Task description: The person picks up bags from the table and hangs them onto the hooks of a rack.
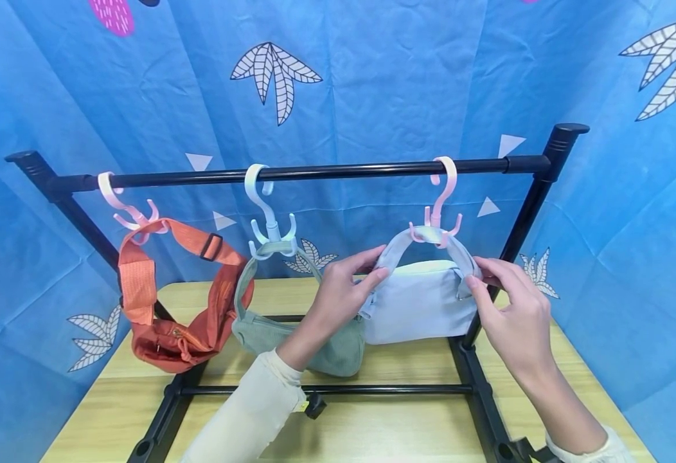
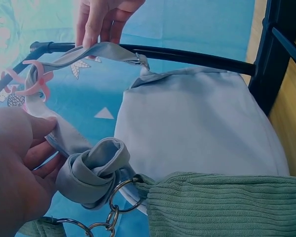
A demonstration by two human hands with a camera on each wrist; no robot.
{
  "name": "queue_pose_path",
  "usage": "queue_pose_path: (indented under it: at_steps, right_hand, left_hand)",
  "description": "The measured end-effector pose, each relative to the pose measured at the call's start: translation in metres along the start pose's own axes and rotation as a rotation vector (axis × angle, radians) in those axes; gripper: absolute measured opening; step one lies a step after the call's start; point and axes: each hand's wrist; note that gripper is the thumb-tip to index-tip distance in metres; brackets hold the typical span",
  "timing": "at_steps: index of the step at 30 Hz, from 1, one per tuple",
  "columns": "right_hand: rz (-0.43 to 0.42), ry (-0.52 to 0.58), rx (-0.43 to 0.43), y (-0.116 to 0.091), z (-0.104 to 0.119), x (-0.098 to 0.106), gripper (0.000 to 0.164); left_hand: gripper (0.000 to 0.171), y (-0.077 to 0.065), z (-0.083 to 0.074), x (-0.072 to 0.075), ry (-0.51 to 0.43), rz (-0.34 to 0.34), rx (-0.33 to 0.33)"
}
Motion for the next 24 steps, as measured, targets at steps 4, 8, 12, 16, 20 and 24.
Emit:
queue_pose_path:
  at_steps: [4, 8, 12, 16, 20, 24]
  right_hand:
    - [0.002, 0.002, 0.004, 0.0, 0.001, 0.0, 0.04]
    - [-0.002, 0.01, 0.012, 0.0, 0.002, -0.001, 0.04]
    - [-0.004, 0.018, 0.006, 0.0, 0.003, -0.001, 0.041]
    - [0.001, 0.023, -0.021, -0.001, 0.003, -0.001, 0.043]
    - [-0.006, 0.035, -0.014, -0.002, 0.002, 0.0, 0.046]
    - [-0.019, 0.051, 0.018, -0.001, 0.001, 0.001, 0.048]
  left_hand:
    - [0.042, -0.002, 0.0, 0.002, -0.008, -0.015, -0.02]
    - [0.041, -0.004, 0.001, 0.004, -0.009, -0.033, -0.042]
    - [0.04, -0.007, 0.0, 0.006, -0.014, -0.047, -0.06]
    - [0.039, -0.01, -0.002, 0.009, -0.01, -0.06, -0.075]
    - [0.037, -0.012, -0.003, 0.012, 0.011, -0.075, -0.098]
    - [0.036, -0.015, -0.004, 0.016, 0.047, -0.079, -0.123]
Point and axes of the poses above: each hand's wrist, its own y-axis towards the middle knuckle, its own x-axis out of the back of the hand, z = x × y, and after that the axes turned 2 degrees about -z, right-handed
